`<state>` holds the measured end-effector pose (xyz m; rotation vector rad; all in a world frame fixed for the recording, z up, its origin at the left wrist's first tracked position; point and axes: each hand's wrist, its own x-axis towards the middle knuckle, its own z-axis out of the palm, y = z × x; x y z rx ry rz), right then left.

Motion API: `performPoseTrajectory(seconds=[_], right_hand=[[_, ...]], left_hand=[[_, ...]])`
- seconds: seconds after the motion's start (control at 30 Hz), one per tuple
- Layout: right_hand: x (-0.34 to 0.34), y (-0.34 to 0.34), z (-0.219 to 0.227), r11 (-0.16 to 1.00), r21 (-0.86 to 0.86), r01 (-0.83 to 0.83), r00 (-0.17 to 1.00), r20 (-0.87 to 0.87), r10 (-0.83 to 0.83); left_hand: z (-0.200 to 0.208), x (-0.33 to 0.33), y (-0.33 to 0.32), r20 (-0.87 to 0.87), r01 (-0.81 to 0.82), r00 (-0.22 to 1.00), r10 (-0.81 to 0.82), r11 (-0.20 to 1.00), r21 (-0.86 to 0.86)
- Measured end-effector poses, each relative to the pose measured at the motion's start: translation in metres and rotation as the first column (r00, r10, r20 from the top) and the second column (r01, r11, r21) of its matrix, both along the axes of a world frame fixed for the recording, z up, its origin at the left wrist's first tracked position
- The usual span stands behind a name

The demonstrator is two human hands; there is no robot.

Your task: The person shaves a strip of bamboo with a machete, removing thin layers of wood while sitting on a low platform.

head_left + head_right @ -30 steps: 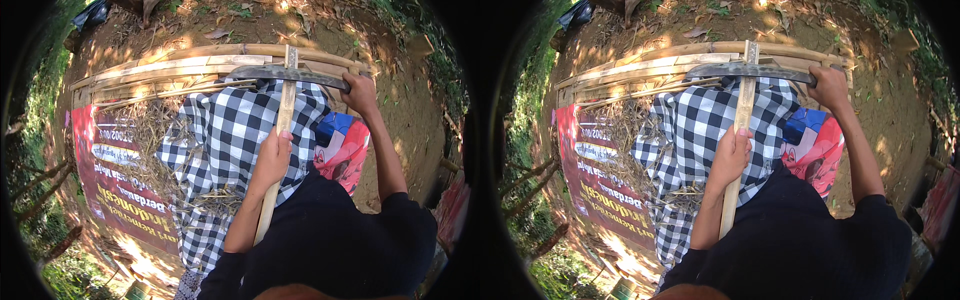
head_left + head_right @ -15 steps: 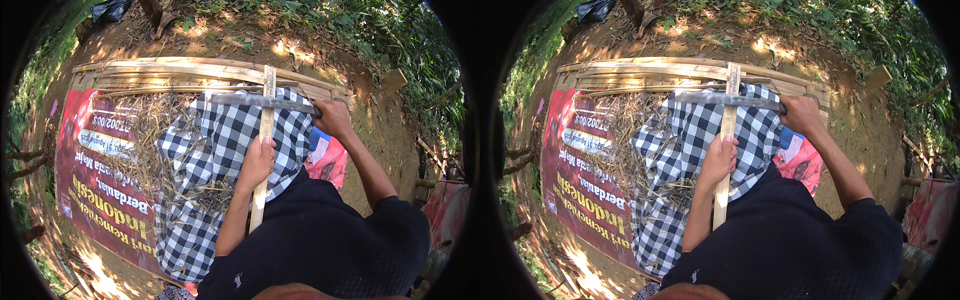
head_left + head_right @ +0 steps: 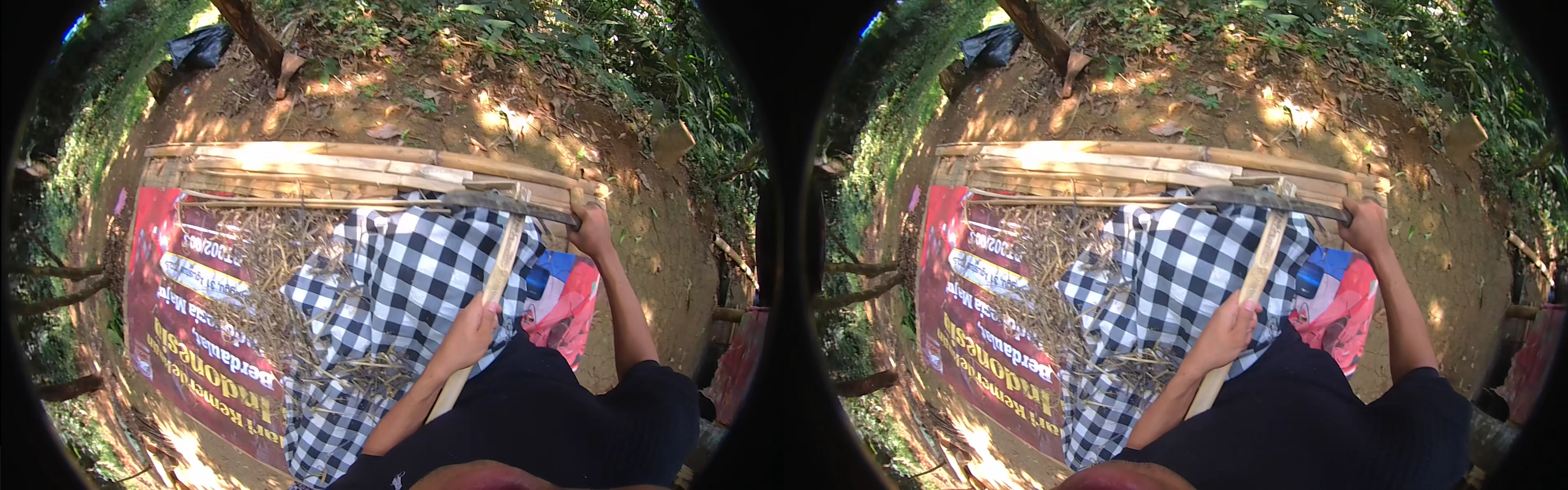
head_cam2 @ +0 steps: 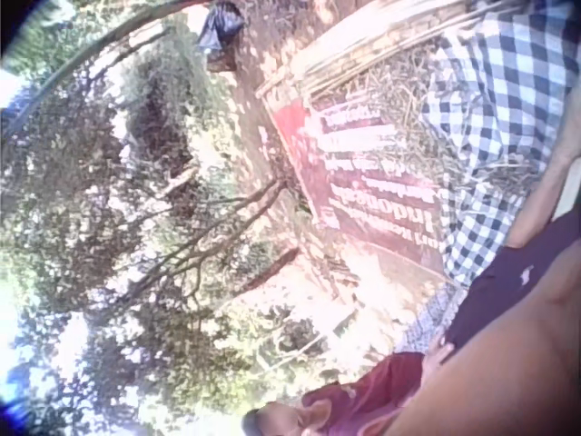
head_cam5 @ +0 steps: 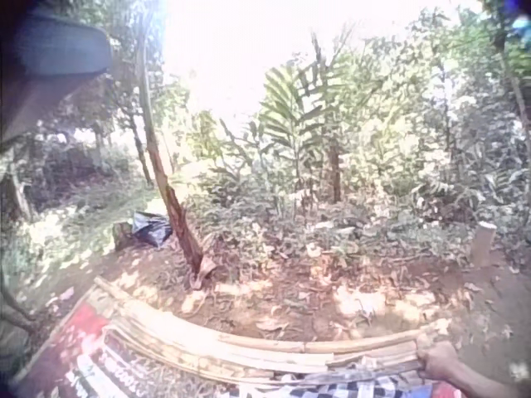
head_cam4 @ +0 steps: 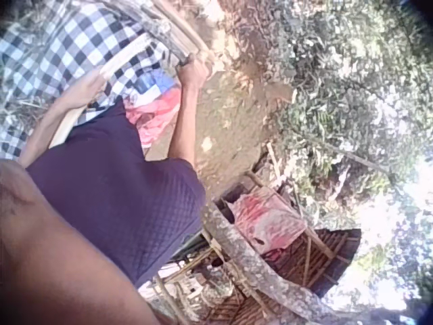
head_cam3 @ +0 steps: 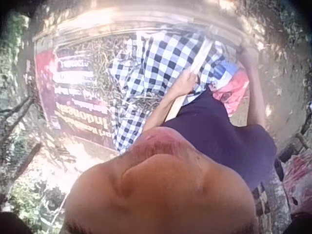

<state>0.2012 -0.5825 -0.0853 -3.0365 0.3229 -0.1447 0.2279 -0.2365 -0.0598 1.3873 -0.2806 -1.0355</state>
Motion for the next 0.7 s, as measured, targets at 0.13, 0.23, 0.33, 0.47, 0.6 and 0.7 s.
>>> performPoseTrajectory(seconds=[0.13,0.23,0.33,0.47,0.6,0.7], right_hand=[[0.020,0.032,0.009,0.994,0.054,0.096,0.995,-0.010,-0.096],[0.018,0.043,-0.005,0.995,0.086,-0.045,0.996,0.086,0.038],[0.005,-0.013,-0.036,0.994,0.104,-0.037,0.986,0.165,0.019],[0.027,0.021,-0.010,0.995,0.097,0.038,0.993,0.106,-0.048],[0.021,0.045,-0.002,0.978,0.135,-0.161,0.975,0.177,0.136],[0.034,0.005,-0.031,0.973,0.168,-0.158,0.969,0.214,0.121]], left_hand=[[0.014,0.031,-0.007,-0.205,-0.001,0.978,0.022,0.995,0.101],[0.019,0.035,0.002,-0.203,-0.010,0.979,0.034,0.993,0.121],[0.040,0.019,0.001,-0.121,0.075,0.990,-0.067,0.995,0.066],[0.019,0.017,0.010,-0.037,-0.058,0.997,0.063,0.991,0.123],[0.015,0.015,0.016,0.230,-0.135,0.968,0.096,0.978,0.158],[0.035,-0.002,0.016,0.218,-0.130,0.972,0.092,0.977,0.169]])
